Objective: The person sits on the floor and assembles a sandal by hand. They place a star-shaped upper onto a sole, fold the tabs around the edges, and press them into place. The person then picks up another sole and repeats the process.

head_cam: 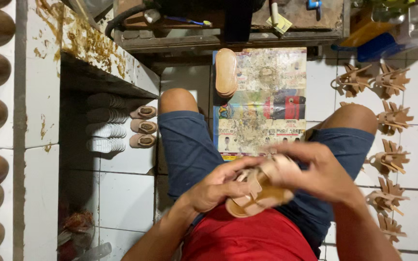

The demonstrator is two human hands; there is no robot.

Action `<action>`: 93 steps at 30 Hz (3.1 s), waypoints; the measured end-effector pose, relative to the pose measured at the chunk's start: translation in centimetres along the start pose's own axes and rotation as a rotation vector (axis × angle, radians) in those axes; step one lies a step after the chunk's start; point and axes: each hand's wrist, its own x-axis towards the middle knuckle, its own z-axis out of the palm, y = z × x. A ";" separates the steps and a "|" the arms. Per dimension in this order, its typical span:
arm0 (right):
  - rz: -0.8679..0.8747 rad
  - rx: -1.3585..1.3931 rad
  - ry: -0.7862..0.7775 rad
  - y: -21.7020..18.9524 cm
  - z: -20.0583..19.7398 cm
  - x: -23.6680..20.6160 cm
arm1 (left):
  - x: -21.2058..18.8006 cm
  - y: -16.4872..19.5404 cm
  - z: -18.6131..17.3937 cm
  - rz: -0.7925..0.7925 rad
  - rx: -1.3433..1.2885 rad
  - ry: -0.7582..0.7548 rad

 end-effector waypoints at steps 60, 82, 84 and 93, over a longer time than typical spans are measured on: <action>-0.099 0.005 0.279 -2.9 8.6 -0.8 | -0.1 0.5 1.4 0.428 0.401 0.235; -0.048 0.246 0.368 4.0 9.8 -1.4 | 1.2 0.0 1.4 0.743 1.050 0.417; -0.049 0.247 0.388 4.0 9.6 -1.1 | 1.6 0.1 1.3 0.736 1.075 0.419; -0.052 0.343 0.280 2.6 7.9 0.4 | 1.5 1.4 0.4 0.364 0.626 0.218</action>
